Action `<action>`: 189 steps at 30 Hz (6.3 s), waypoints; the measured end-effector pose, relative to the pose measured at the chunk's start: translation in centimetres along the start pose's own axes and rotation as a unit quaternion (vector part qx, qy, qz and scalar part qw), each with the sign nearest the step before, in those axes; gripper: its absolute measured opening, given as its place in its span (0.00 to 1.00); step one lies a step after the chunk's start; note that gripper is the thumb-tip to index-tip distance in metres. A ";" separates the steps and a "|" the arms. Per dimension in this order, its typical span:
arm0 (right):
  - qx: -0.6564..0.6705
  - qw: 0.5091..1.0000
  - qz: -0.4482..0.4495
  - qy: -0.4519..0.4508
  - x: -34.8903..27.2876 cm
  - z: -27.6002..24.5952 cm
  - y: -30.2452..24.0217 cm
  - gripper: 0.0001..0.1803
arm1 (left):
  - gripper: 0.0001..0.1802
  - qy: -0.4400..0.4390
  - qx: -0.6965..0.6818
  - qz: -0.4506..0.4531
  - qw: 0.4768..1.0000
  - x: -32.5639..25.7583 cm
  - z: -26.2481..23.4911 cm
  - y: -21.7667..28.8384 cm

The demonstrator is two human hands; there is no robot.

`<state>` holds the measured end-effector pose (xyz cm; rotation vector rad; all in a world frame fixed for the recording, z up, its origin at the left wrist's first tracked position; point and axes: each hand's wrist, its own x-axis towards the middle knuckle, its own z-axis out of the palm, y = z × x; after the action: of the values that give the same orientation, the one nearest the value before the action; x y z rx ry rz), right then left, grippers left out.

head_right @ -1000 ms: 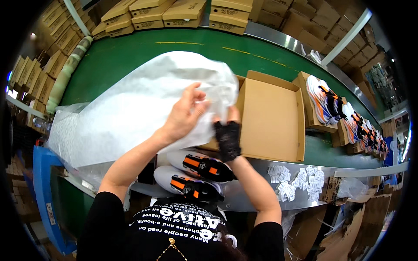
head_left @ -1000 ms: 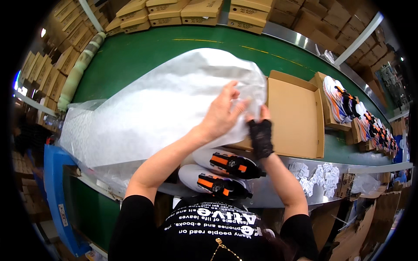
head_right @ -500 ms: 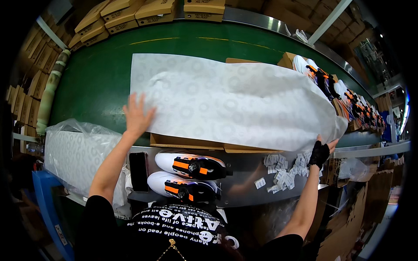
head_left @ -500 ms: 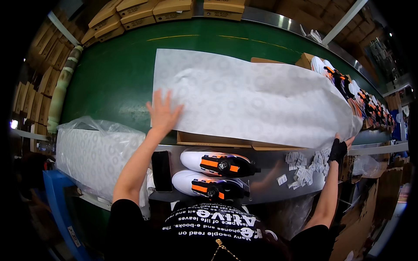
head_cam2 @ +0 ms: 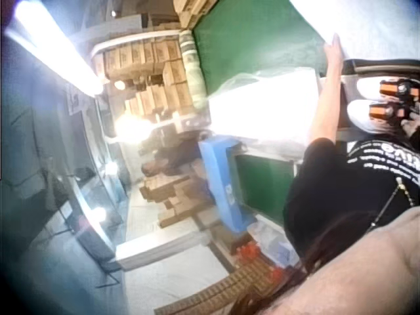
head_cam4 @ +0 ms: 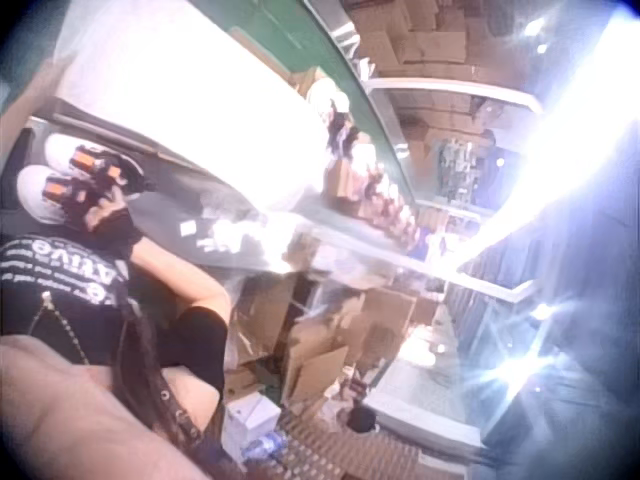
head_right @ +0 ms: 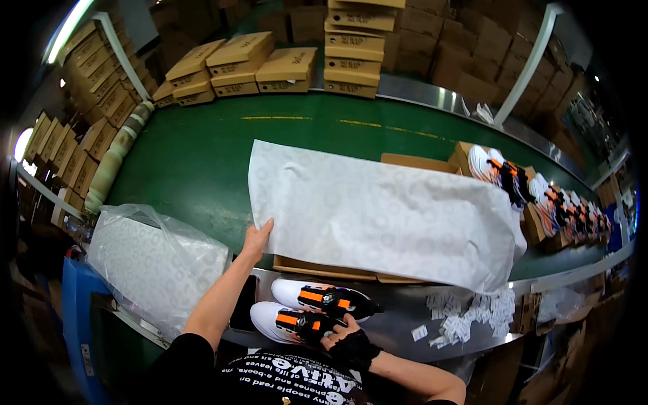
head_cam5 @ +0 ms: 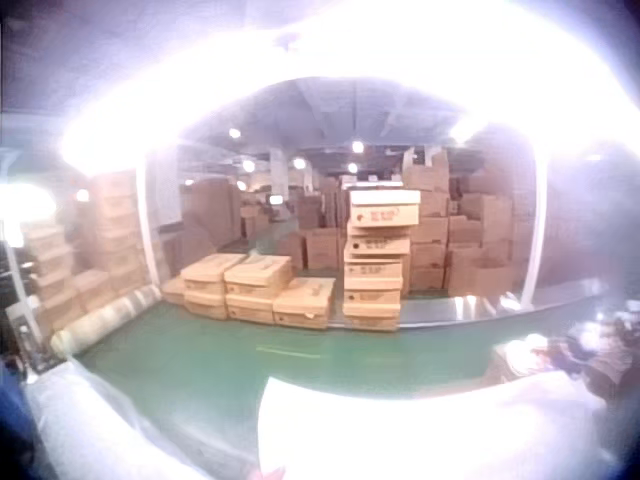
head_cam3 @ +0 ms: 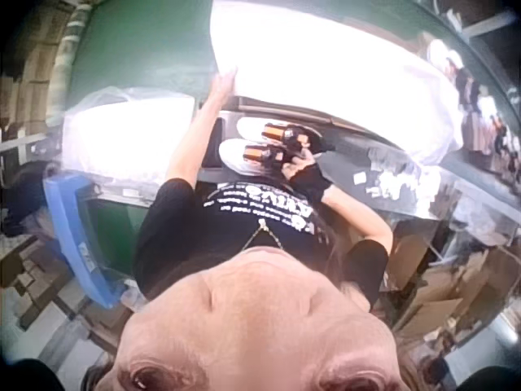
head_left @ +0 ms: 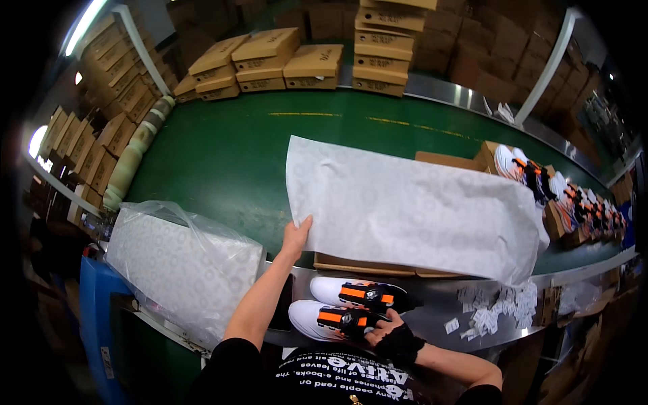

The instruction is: The person places shoes into cardboard boxes, wraps them in paper, and closes the lids before placing the boxes on a conveyor belt.

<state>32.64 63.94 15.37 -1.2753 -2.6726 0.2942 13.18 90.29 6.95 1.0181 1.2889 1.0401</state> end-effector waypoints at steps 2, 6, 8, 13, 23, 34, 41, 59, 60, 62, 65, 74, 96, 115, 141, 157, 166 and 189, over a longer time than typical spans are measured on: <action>0.083 0.995 0.049 -0.004 1.1 -3.4 -0.1 0.11 | 0.18 0.004 0.033 0.079 0.996 0.4 -2.2 0.4; 0.361 0.906 0.197 0.097 2.6 -7.4 3.2 0.15 | 0.16 0.073 0.120 0.166 0.976 0.9 -7.2 1.1; 0.503 0.773 0.300 0.247 4.6 -8.1 5.0 0.16 | 0.15 0.097 0.172 0.192 0.961 0.2 -7.9 2.4; 0.351 0.794 0.403 0.288 10.2 -1.4 11.1 0.18 | 0.13 0.025 0.103 0.189 0.976 -4.3 -5.1 9.3; 0.060 0.968 0.220 0.105 13.8 0.9 10.0 0.26 | 0.29 -0.275 0.257 0.196 0.905 -3.2 3.7 7.9; -0.070 0.840 0.388 0.374 -3.2 -2.8 11.6 0.18 | 0.28 -0.197 0.681 0.317 0.630 -1.5 5.3 2.5; 0.543 0.623 0.508 0.243 -6.9 4.9 6.4 0.19 | 0.30 -0.398 0.357 0.362 0.764 -9.7 1.3 5.0; 0.659 0.702 0.231 0.138 1.5 -7.0 5.3 0.22 | 0.20 -0.258 0.028 0.001 0.966 -10.0 0.6 12.7; 0.654 0.711 0.228 0.124 1.1 -6.6 5.4 0.21 | 0.22 -0.215 0.011 0.022 0.976 -8.9 1.2 11.9; 0.647 0.711 0.256 0.101 0.1 -5.2 5.8 0.21 | 0.24 -0.150 -0.014 0.024 0.988 -5.4 2.9 9.6; 0.654 0.686 0.311 0.071 -1.5 -3.3 6.1 0.20 | 0.21 -0.156 -0.148 -0.090 0.972 -1.9 6.1 8.0; 0.749 0.370 0.454 0.310 0.2 1.9 10.2 0.20 | 0.31 -0.298 -0.009 -0.265 0.917 -1.4 8.7 3.1; -0.162 0.931 0.253 0.207 7.1 3.3 11.2 0.31 | 0.25 -0.013 0.213 0.074 0.974 -2.5 -1.5 0.8; 0.053 0.915 0.296 0.270 1.9 -0.4 12.9 0.26 | 0.26 -0.161 -0.365 -0.163 0.903 -11.6 -8.5 16.9; 0.008 0.903 -0.237 0.359 17.2 -6.3 -11.9 0.36 | 0.32 0.166 -0.374 -0.034 0.912 -34.1 -21.2 15.3; 0.039 0.936 0.350 -0.007 -1.7 7.0 10.9 0.28 | 0.39 0.529 -0.435 0.061 0.726 -40.8 -33.3 3.3; -0.057 0.907 0.402 0.113 -7.8 2.7 19.5 0.27 | 0.40 0.641 -0.443 -0.049 0.625 -36.0 -38.4 -7.7; -0.224 0.862 0.447 0.088 -6.6 -17.6 31.9 0.23 | 0.29 0.307 0.030 -0.102 0.946 -17.4 -25.5 2.0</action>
<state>64.74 80.27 24.05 -2.4816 -1.8574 -0.3612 -12.53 73.94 12.31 0.5933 1.8961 1.2082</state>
